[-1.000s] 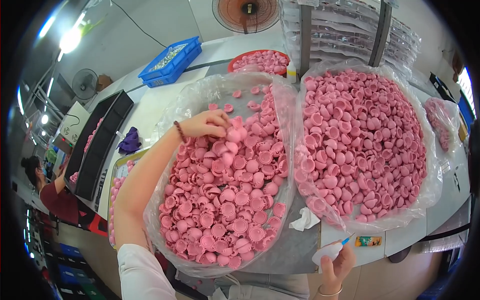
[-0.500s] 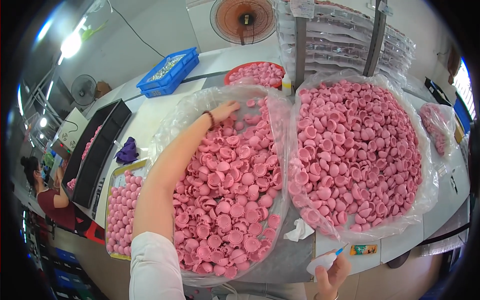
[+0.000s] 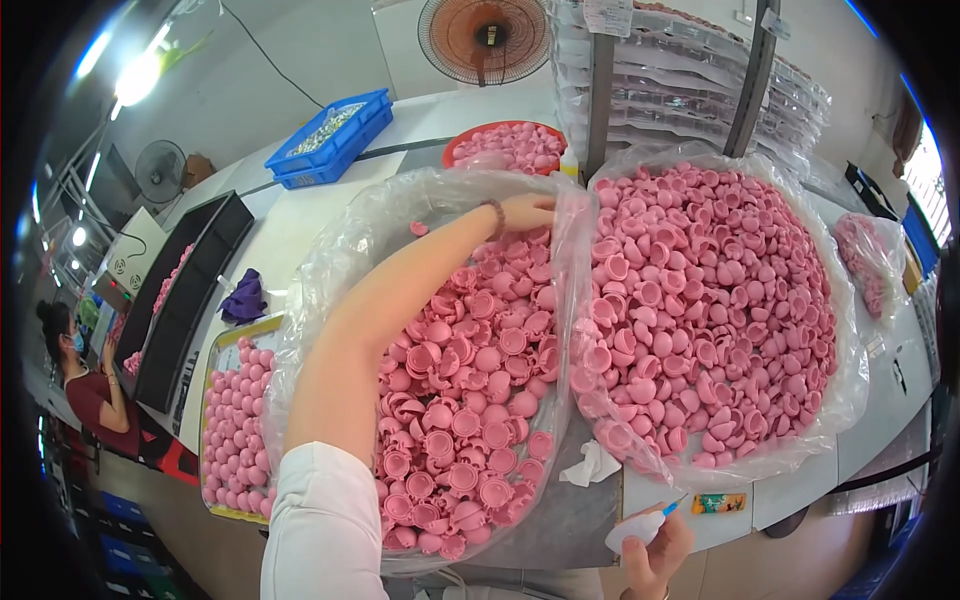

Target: Applying glue to pink plastic components and assembling them as part of a toy manufacturing process.

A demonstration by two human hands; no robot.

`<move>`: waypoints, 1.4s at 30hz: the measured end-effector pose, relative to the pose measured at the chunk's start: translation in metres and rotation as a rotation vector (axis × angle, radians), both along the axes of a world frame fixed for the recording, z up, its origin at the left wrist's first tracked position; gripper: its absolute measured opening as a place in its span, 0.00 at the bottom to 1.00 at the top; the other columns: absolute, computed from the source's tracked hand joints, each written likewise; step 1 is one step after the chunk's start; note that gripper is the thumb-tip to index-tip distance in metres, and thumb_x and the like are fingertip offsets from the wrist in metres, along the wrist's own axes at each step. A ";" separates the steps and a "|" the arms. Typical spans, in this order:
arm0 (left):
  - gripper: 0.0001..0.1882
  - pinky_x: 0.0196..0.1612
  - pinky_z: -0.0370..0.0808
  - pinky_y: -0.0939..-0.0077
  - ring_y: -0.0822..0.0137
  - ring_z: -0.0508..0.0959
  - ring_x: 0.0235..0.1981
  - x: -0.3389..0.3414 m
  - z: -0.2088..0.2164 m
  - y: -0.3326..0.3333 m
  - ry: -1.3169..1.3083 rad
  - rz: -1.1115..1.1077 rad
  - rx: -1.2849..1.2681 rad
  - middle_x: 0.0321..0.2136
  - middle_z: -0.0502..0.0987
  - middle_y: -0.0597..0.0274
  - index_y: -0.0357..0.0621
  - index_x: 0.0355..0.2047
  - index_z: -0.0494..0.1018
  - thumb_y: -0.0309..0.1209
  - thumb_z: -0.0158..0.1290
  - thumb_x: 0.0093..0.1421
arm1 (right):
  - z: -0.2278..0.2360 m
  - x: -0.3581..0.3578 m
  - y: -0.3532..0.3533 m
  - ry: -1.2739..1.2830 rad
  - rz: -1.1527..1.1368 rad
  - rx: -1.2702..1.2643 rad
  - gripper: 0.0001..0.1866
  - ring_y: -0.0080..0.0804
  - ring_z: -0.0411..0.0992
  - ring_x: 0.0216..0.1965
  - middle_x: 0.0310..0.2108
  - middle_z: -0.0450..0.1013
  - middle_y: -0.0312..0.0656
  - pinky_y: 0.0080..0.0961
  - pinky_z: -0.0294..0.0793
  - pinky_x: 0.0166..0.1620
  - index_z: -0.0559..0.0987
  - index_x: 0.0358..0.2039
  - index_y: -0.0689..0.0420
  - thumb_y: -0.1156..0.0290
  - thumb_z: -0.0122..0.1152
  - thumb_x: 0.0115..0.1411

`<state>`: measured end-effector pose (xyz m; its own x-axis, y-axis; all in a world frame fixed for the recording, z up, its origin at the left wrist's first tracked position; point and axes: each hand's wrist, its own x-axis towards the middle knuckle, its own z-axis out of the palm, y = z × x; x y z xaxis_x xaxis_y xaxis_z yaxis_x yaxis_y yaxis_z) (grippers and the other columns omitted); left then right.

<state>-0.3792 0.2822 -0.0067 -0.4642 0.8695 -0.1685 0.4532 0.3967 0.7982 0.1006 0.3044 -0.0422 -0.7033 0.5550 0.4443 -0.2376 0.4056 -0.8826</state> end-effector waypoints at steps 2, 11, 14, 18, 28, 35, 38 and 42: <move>0.21 0.39 0.66 0.78 0.74 0.69 0.32 0.009 0.003 -0.004 0.186 -0.050 0.115 0.32 0.73 0.63 0.46 0.42 0.70 0.44 0.46 0.53 | -0.009 0.005 0.004 -0.031 0.023 -0.032 0.17 0.27 0.63 0.18 0.19 0.67 0.41 0.19 0.61 0.23 0.67 0.29 0.64 0.69 0.61 0.40; 0.08 0.38 0.65 0.72 0.63 0.67 0.34 0.084 0.049 -0.126 0.687 -0.401 0.142 0.28 0.66 0.59 0.43 0.26 0.70 0.32 0.51 0.46 | -0.010 0.002 0.000 -0.004 0.023 -0.029 0.17 0.28 0.63 0.18 0.18 0.67 0.41 0.20 0.62 0.23 0.67 0.29 0.63 0.69 0.60 0.40; 0.09 0.38 0.64 0.69 0.56 0.67 0.33 0.116 0.053 -0.165 0.746 -0.305 0.185 0.29 0.67 0.58 0.43 0.23 0.69 0.34 0.52 0.44 | -0.012 0.006 0.004 0.006 0.031 0.001 0.18 0.28 0.63 0.18 0.18 0.66 0.41 0.20 0.62 0.23 0.66 0.30 0.62 0.70 0.60 0.39; 0.10 0.42 0.64 0.70 0.60 0.68 0.38 0.134 0.076 -0.198 0.723 -0.273 0.033 0.35 0.69 0.60 0.45 0.27 0.71 0.33 0.53 0.43 | -0.015 0.003 0.005 0.036 0.027 0.002 0.17 0.27 0.62 0.17 0.18 0.66 0.41 0.19 0.60 0.22 0.66 0.30 0.62 0.71 0.60 0.39; 0.19 0.42 0.62 0.79 0.73 0.67 0.36 -0.027 0.003 -0.137 0.115 0.521 0.025 0.35 0.71 0.64 0.40 0.39 0.70 0.41 0.46 0.51 | -0.020 0.006 0.008 0.045 0.035 0.008 0.18 0.27 0.61 0.15 0.17 0.65 0.41 0.19 0.60 0.20 0.65 0.30 0.62 0.70 0.60 0.39; 0.23 0.28 0.67 0.77 0.71 0.70 0.28 -0.043 -0.032 -0.025 0.065 0.115 0.069 0.32 0.73 0.63 0.46 0.41 0.71 0.49 0.45 0.52 | -0.017 0.008 0.006 0.032 0.030 -0.023 0.19 0.29 0.62 0.14 0.16 0.63 0.41 0.20 0.60 0.19 0.65 0.30 0.62 0.70 0.60 0.38; 0.27 0.37 0.66 0.78 0.74 0.69 0.38 -0.009 -0.005 0.017 -0.392 0.201 -0.104 0.39 0.72 0.66 0.48 0.48 0.65 0.51 0.44 0.53 | -0.017 0.009 0.007 0.028 0.013 -0.021 0.19 0.29 0.62 0.14 0.15 0.62 0.40 0.20 0.60 0.18 0.64 0.30 0.62 0.70 0.60 0.38; 0.26 0.34 0.66 0.78 0.74 0.69 0.33 0.016 0.019 0.019 -0.297 0.135 0.006 0.37 0.72 0.67 0.48 0.46 0.67 0.51 0.46 0.52 | -0.020 0.006 0.009 0.021 0.016 0.035 0.19 0.29 0.61 0.14 0.15 0.62 0.40 0.20 0.59 0.18 0.64 0.30 0.62 0.70 0.60 0.38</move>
<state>-0.3630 0.3012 0.0126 -0.5068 0.8049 -0.3086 0.1438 0.4319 0.8904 0.1070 0.3131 -0.0621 -0.7022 0.5277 0.4779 -0.2626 0.4319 -0.8629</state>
